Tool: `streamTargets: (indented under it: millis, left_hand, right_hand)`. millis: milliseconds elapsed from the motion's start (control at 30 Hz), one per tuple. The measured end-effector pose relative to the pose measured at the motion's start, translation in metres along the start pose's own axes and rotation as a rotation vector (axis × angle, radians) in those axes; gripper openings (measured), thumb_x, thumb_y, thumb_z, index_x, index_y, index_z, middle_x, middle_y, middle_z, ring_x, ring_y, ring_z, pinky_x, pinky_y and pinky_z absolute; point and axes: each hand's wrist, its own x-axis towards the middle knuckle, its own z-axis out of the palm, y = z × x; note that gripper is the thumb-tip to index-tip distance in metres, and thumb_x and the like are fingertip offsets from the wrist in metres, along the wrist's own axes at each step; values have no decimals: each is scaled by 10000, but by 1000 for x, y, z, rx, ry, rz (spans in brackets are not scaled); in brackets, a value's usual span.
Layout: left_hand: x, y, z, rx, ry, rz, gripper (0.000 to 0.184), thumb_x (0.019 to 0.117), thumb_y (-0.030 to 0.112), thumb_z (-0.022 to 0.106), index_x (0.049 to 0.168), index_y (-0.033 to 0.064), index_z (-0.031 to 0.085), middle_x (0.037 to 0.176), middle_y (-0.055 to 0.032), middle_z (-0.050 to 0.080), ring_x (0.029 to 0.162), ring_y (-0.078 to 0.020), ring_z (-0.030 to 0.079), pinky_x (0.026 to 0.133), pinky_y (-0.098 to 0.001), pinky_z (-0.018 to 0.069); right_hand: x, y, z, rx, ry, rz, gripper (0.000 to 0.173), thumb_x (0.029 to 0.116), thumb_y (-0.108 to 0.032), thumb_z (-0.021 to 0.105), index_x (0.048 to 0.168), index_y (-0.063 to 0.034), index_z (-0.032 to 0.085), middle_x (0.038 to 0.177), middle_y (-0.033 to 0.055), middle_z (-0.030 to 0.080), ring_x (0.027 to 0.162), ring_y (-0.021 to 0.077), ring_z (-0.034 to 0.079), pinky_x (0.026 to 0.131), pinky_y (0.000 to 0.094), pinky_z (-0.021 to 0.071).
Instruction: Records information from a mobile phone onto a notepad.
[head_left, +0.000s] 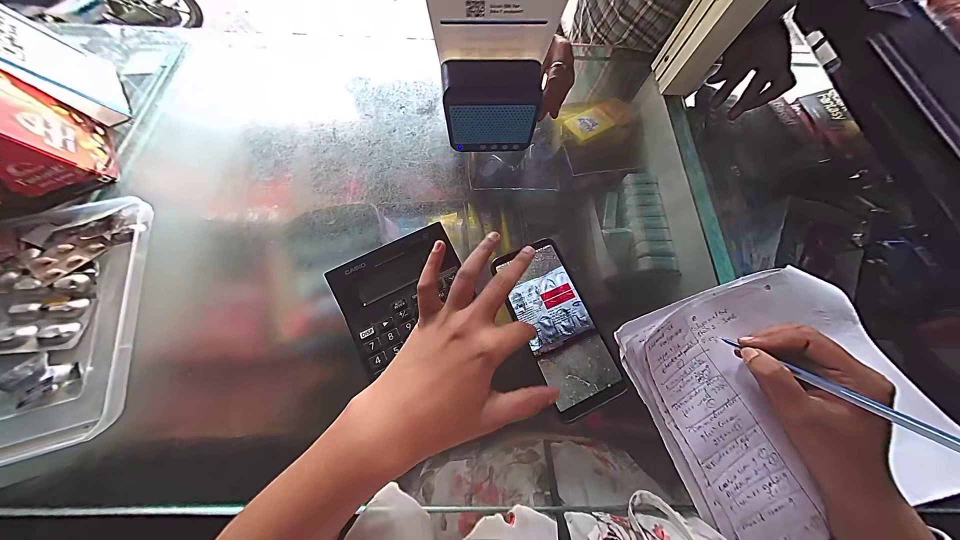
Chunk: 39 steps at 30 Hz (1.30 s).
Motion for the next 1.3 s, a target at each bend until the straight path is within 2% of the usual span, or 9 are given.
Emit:
streamTargets:
  millis: [333,400,467,500,567,833,1100,1200,1300]
  left_hand:
    - [1,4,5,12,-71,62,626,858,812,482,1249,372,697,1683,-133,243,1549,-448,139,1130,-772,116]
    - [1,6,0,8,-49,108,605,896,770,485,1258,338,702,1637,-127,353,1530,-406,245,1163,-699,199]
    - [0,9,-3,70,60,150,598,924,739,476,1138,252,751,1281,-98,659,1235,-312,578,987,-512,439]
    - [1,10,-4,106,115,176,625,938,727,461,1048,192,764,979,-64,679,951,-267,621,788,-428,457]
    - [0,14,-5,179,108,165,717,939,754,404,986,140,771,739,-29,584,722,-235,557,636,-375,406]
    - [-1,26,20,176,9,139,852,832,859,407,1262,189,711,842,-63,636,770,-262,599,622,-379,451]
    - [3,39,25,146,236,246,749,935,766,400,1111,128,751,803,-37,616,737,-224,547,672,-365,396]
    - [6,72,41,7,312,344,529,1033,557,464,1046,113,752,903,-46,689,859,-212,622,774,-347,459]
    - [9,112,61,114,192,462,633,1049,554,377,1149,38,730,1205,-137,721,1133,-269,684,965,-385,527]
  right_hand:
    - [1,0,0,-6,0,-8,49,889,-216,654,896,-199,699,886,-185,684,822,-98,636,732,77,528]
    - [1,1,0,-7,5,-8,47,888,-211,656,891,-190,698,882,-178,683,820,-93,636,732,79,527]
    - [1,1,0,-8,6,-2,43,888,-208,657,888,-188,696,884,-177,684,826,-92,637,739,81,529]
    - [2,1,-1,-7,-1,2,42,891,-214,660,894,-189,694,890,-176,685,829,-93,638,740,80,530]
    - [1,2,-2,-1,-5,0,50,892,-213,658,898,-181,695,892,-168,686,827,-90,638,740,81,530]
    - [3,2,-1,2,-9,-7,54,892,-210,645,882,-175,686,877,-166,682,812,-91,635,724,76,525]
    - [3,4,-1,21,-10,-22,66,901,-213,638,882,-163,677,858,-156,673,782,-93,622,692,69,512]
    - [4,4,-1,30,1,-22,68,894,-174,626,872,-122,664,825,-140,664,744,-98,607,662,63,498]
    - [5,2,1,63,17,11,55,907,-134,612,878,-108,651,784,-148,654,693,-93,598,621,78,496]
